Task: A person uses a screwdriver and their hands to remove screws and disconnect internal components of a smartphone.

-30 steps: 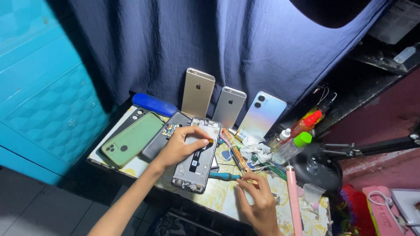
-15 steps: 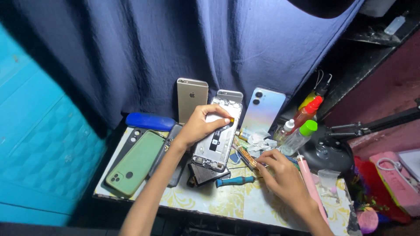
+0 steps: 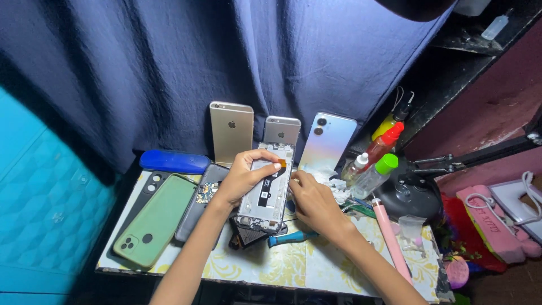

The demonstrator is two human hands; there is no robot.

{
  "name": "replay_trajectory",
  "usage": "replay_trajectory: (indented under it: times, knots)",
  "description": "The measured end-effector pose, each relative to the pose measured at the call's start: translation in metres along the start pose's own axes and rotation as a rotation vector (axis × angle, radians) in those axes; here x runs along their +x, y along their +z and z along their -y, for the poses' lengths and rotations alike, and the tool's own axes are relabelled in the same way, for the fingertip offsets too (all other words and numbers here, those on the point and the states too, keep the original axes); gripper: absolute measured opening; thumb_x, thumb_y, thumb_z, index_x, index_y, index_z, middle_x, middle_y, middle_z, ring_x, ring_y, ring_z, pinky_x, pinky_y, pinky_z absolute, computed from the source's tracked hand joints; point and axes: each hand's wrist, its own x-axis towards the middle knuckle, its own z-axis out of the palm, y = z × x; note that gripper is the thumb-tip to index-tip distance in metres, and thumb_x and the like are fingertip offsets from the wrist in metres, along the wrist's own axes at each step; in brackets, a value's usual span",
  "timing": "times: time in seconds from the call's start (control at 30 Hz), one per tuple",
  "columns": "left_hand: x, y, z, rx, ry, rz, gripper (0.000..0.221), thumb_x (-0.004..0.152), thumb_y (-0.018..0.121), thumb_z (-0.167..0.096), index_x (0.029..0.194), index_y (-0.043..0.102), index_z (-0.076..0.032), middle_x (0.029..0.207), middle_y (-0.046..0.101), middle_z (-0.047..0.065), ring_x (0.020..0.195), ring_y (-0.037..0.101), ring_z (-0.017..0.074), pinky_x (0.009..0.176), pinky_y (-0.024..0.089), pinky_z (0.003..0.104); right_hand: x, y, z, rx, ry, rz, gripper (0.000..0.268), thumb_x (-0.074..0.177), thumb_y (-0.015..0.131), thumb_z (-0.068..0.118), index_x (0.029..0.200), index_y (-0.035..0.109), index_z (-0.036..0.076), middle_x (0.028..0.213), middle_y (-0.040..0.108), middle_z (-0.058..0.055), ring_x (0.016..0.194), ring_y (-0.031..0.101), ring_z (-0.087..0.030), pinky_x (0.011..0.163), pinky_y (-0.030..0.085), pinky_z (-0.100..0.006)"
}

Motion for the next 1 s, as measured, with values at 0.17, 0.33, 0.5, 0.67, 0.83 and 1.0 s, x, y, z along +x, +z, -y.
replay_trajectory:
  times: [0.17, 0.33, 0.5, 0.67, 0.83, 1.0]
  knots:
    - [0.002, -0.004, 0.003, -0.03, -0.015, -0.041, 0.017, 0.079, 0.083, -0.009, 0.095, 0.079, -0.005, 0.076, 0.068, 0.002, 0.071, 0.061, 0.0064, 0.065, 0.051, 0.02, -0.004, -0.005, -0.01, 0.01, -0.025, -0.06, 0.043, 0.077, 0.067, -0.003, 0.119, 0.067, 0.004, 0.117, 0.061, -0.009, 0.1, 0.066, -0.031, 0.072, 0.055, -0.041]
    - [0.0, -0.002, -0.001, -0.039, -0.02, -0.069, 0.018, 0.078, 0.084, -0.009, 0.094, 0.079, -0.003, 0.076, 0.068, 0.004, 0.07, 0.062, 0.0064, 0.063, 0.051, 0.02, -0.005, 0.0, -0.039, -0.079, 0.008, -0.063, 0.045, 0.076, 0.069, 0.002, 0.121, 0.068, 0.009, 0.113, 0.061, -0.004, 0.107, 0.06, -0.026, 0.084, 0.049, -0.038]
    - [-0.001, -0.003, -0.002, -0.054, -0.024, -0.068, 0.017, 0.078, 0.084, -0.009, 0.093, 0.078, -0.003, 0.078, 0.068, 0.004, 0.072, 0.063, 0.0072, 0.065, 0.052, 0.021, -0.007, 0.003, -0.052, -0.076, 0.05, -0.063, 0.02, 0.092, 0.064, 0.02, 0.107, 0.074, 0.013, 0.101, 0.067, -0.003, 0.104, 0.06, -0.024, 0.083, 0.046, -0.035]
    - [0.004, -0.012, 0.01, -0.052, -0.019, -0.076, 0.017, 0.078, 0.084, -0.009, 0.094, 0.079, -0.002, 0.079, 0.068, 0.006, 0.073, 0.063, 0.0086, 0.065, 0.053, 0.022, -0.012, 0.009, -0.055, -0.11, 0.12, -0.096, 0.019, 0.093, 0.066, 0.023, 0.106, 0.076, 0.014, 0.095, 0.069, -0.002, 0.101, 0.061, -0.021, 0.081, 0.045, -0.034]
    - [0.006, -0.012, 0.011, -0.065, -0.028, -0.073, 0.017, 0.079, 0.083, -0.009, 0.094, 0.079, -0.003, 0.078, 0.067, 0.006, 0.072, 0.064, 0.0089, 0.064, 0.054, 0.022, -0.025, -0.003, -0.057, -0.237, 0.173, -0.107, 0.018, 0.086, 0.071, 0.01, 0.103, 0.077, 0.013, 0.095, 0.072, -0.004, 0.102, 0.062, -0.022, 0.082, 0.045, -0.034]
    - [0.008, -0.013, 0.013, -0.042, -0.03, -0.067, 0.017, 0.079, 0.083, -0.009, 0.094, 0.078, -0.002, 0.077, 0.066, 0.006, 0.071, 0.064, 0.0094, 0.064, 0.054, 0.023, -0.028, -0.01, -0.053, -0.286, 0.133, -0.259, 0.021, 0.083, 0.077, 0.01, 0.104, 0.077, 0.013, 0.095, 0.072, -0.007, 0.102, 0.063, -0.023, 0.084, 0.048, -0.034]
